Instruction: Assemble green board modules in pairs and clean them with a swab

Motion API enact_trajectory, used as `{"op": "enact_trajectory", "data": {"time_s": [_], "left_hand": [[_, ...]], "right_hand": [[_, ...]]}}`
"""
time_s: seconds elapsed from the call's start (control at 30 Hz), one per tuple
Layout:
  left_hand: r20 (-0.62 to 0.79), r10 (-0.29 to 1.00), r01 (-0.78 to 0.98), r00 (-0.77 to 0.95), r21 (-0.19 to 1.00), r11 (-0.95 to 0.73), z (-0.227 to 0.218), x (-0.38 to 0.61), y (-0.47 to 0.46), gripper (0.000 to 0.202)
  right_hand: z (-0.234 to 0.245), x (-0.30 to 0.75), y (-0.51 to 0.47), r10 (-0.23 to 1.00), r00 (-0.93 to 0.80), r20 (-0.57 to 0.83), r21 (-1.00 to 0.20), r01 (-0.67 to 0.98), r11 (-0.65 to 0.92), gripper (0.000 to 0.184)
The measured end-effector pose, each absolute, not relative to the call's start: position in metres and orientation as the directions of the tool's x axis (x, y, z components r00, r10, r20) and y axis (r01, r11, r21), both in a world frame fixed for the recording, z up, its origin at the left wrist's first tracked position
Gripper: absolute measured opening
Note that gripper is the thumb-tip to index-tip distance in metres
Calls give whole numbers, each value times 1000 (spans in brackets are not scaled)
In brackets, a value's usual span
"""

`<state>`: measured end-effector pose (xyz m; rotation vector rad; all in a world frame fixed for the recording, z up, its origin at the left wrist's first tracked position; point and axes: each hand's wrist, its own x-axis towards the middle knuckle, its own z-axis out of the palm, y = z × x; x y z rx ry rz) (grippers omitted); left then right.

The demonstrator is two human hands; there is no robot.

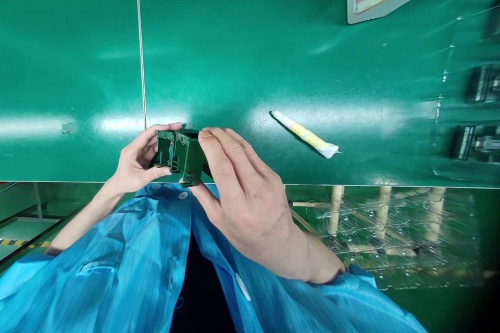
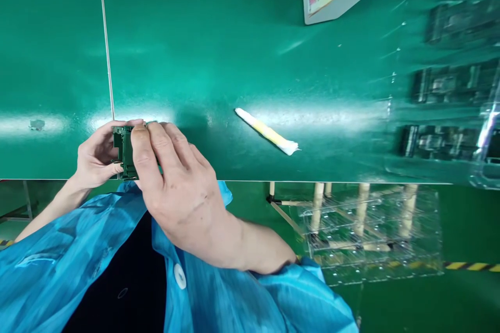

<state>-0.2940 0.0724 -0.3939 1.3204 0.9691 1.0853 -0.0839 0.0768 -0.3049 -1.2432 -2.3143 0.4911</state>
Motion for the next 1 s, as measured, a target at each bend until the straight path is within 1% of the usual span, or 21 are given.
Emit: {"op": "enact_trajectory", "data": {"time_s": [0.13, 0.23, 0.33, 0.43, 0.5, 0.57, 0.63, 0.67, 0.73, 0.77, 0.83, 0.9, 1.0], "left_hand": [[83, 973, 41, 213, 995, -94, -389, -297, 72, 65], [132, 962, 179, 237, 968, -177, -381, -300, 74, 68], [221, 935, 346, 279, 885, -312, -370, -302, 79, 75], [328, 891, 418, 314, 795, -440, -362, -303, 84, 79], [319, 889, 405, 328, 803, -438, -363, -302, 85, 78], [250, 913, 340, 321, 870, -358, -369, -300, 85, 74], [194, 926, 201, 323, 942, -267, -378, -296, 85, 69], [190, 927, 121, 324, 963, -240, -382, -294, 84, 67], [207, 927, 0, 311, 976, -218, -390, -290, 83, 65], [215, 930, -30, 298, 976, -216, -392, -289, 82, 65], [218, 937, -41, 273, 976, -215, -394, -287, 80, 66], [219, 941, -5, 259, 974, -225, -392, -288, 77, 67], [263, 935, 153, 237, 941, -303, -382, -292, 75, 71]], "right_hand": [[-312, -79, 79, 854, -471, 221, -562, 654, 506, 49], [-324, -76, 77, 875, -429, 223, -627, 624, 466, 54], [-337, -73, 74, 893, -383, 235, -678, 594, 433, 58], [-346, -72, 71, 899, -346, 267, -698, 574, 428, 62], [-347, -72, 70, 899, -333, 285, -682, 588, 435, 65], [-343, -74, 69, 891, -329, 313, -631, 629, 454, 66], [-336, -78, 69, 871, -334, 359, -561, 669, 488, 63], [-332, -80, 69, 859, -342, 381, -530, 681, 506, 60], [-325, -84, 70, 838, -362, 409, -487, 690, 536, 52], [-323, -85, 71, 830, -371, 417, -477, 688, 547, 49], [-322, -85, 71, 823, -373, 429, -480, 678, 557, 46], [-325, -83, 71, 830, -362, 423, -514, 658, 549, 49], [-335, -77, 71, 869, -343, 356, -627, 602, 494, 56]]}}
